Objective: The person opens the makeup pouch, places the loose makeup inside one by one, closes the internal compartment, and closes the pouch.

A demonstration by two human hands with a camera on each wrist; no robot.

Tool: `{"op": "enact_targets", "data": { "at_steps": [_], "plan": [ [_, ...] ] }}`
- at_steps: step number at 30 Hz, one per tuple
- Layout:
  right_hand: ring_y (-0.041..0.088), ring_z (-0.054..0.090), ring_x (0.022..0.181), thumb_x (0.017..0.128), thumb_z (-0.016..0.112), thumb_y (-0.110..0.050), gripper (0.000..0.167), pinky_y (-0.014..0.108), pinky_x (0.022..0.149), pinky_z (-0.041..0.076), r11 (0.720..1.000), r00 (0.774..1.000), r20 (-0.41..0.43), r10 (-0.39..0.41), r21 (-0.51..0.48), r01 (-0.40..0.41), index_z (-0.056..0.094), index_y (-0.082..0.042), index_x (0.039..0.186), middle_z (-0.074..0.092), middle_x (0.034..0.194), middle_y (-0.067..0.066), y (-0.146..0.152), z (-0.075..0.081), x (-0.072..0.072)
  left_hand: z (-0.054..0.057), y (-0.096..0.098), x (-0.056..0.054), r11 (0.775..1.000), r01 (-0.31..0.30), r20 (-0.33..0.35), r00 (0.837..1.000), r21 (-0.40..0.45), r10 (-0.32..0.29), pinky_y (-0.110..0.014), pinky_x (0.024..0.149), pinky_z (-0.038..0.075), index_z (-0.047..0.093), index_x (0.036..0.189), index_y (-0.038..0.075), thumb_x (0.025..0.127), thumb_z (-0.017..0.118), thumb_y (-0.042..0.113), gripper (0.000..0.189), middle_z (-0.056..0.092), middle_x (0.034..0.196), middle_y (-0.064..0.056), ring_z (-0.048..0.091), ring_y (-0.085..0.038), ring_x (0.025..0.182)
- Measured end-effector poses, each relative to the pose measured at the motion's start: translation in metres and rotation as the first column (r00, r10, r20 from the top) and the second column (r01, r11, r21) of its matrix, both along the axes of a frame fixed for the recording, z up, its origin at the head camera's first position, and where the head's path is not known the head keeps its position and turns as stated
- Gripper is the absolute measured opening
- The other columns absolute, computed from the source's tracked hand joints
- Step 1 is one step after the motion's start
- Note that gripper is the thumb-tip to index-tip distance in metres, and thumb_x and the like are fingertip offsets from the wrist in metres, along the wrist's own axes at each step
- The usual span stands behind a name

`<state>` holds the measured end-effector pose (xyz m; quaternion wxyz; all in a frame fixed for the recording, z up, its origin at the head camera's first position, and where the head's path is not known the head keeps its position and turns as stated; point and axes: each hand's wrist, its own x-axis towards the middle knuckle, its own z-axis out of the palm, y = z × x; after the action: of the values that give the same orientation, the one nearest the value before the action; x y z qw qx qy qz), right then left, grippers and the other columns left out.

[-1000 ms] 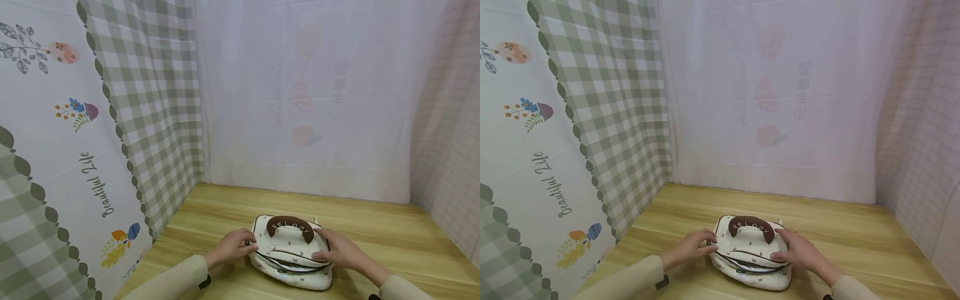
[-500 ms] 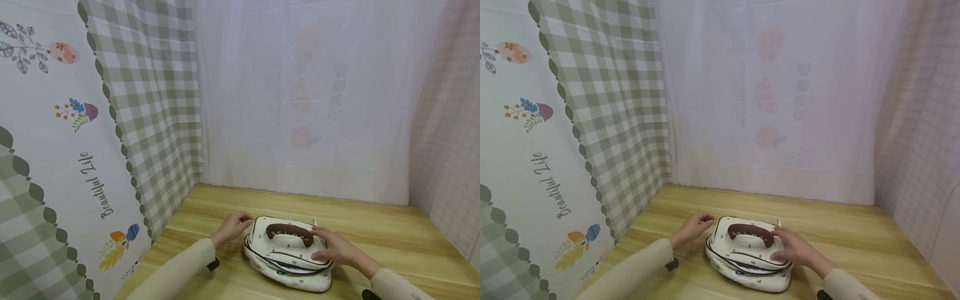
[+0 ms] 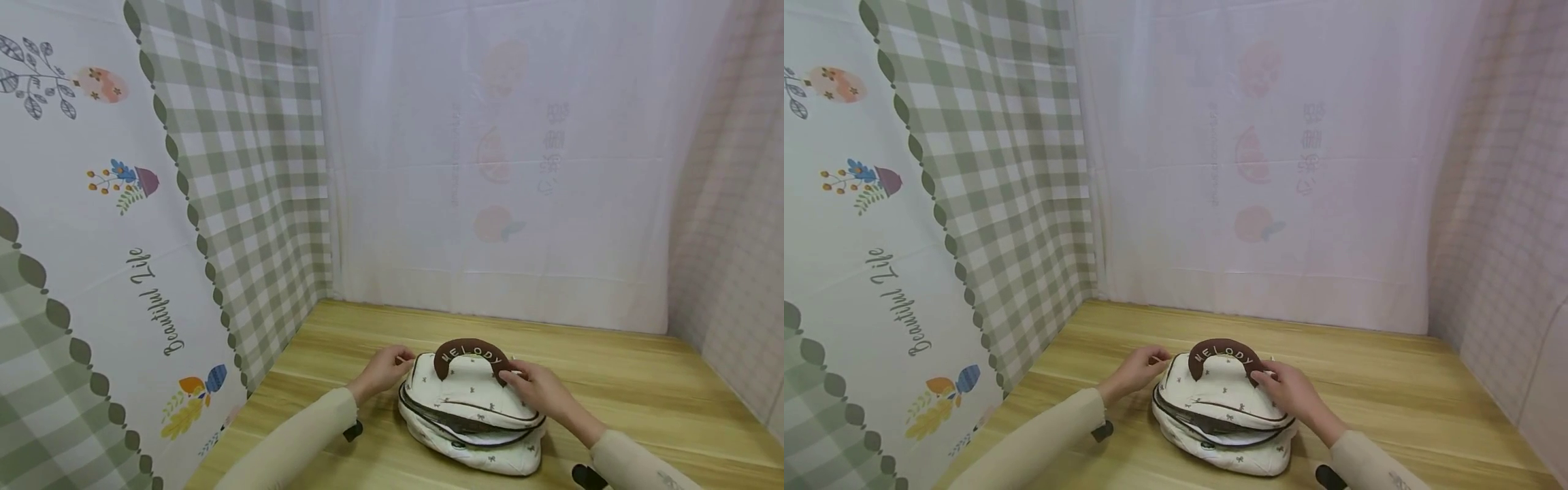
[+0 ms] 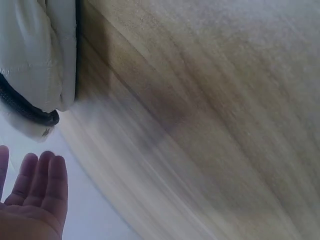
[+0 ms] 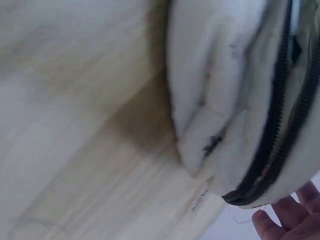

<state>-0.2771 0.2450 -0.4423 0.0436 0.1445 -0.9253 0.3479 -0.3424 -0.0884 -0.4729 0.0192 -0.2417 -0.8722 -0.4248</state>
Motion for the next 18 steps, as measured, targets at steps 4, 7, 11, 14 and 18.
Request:
{"op": "enact_targets", "data": {
  "at_steps": [4,7,11,14,18],
  "plan": [
    [0.037,0.064,0.106,0.101,0.058,-0.034,0.042,0.051,0.083,0.051,1.000,1.000,-0.022,-0.012,-0.013,0.012,0.064,-0.002,0.129,0.067,0.118,0.019,-0.002,0.003,-0.002,0.001,0.002,0.003,0.998,0.024,0.072,0.997,0.063,-0.029,-0.032,0.075,0.054,0.068,0.112,0.001,0.096,0.064,0.014,0.020,0.068,0.105,-0.005,0.065,-0.022,0.093],
    [0.038,0.063,0.109,0.102,0.057,-0.034,0.042,0.052,0.086,0.050,1.000,0.999,-0.030,-0.018,-0.021,0.018,0.064,-0.003,0.129,0.066,0.120,0.019,-0.002,0.005,-0.001,0.002,0.004,0.006,0.993,0.031,0.130,0.990,0.116,-0.046,-0.032,0.076,0.055,0.067,0.116,0.001,0.094,0.067,0.013,0.025,0.067,0.109,-0.006,0.065,-0.023,0.098],
    [0.038,0.062,0.110,0.102,0.057,-0.034,0.045,0.050,0.086,0.050,0.998,1.000,-0.015,-0.012,-0.057,0.011,0.061,0.000,0.132,0.064,0.125,0.022,0.000,0.007,0.002,0.005,0.004,0.010,0.988,0.003,0.148,0.989,0.151,-0.026,-0.034,0.079,0.054,0.067,0.116,0.004,0.091,0.071,0.012,0.027,0.066,0.114,-0.007,0.063,-0.025,0.103],
    [0.034,0.064,0.107,0.102,0.057,-0.033,0.044,0.044,0.082,0.052,0.997,1.000,0.001,0.009,-0.076,-0.009,0.061,-0.001,0.131,0.065,0.123,0.020,0.001,0.007,0.005,0.007,0.002,0.015,0.984,0.007,0.135,0.990,0.175,-0.031,-0.035,0.080,0.055,0.068,0.114,0.003,0.088,0.073,0.009,0.027,0.066,0.115,-0.009,0.063,-0.027,0.103],
    [0.030,0.066,0.101,0.101,0.059,-0.030,0.041,0.039,0.078,0.053,0.997,0.998,-0.027,0.054,-0.054,-0.055,0.062,0.001,0.129,0.067,0.117,0.017,0.003,0.002,0.010,0.005,-0.003,0.025,0.980,0.044,0.147,0.986,0.193,-0.074,-0.032,0.078,0.055,0.069,0.112,0.001,0.087,0.073,0.003,0.026,0.066,0.112,-0.010,0.064,-0.025,0.101]
  ]
}}
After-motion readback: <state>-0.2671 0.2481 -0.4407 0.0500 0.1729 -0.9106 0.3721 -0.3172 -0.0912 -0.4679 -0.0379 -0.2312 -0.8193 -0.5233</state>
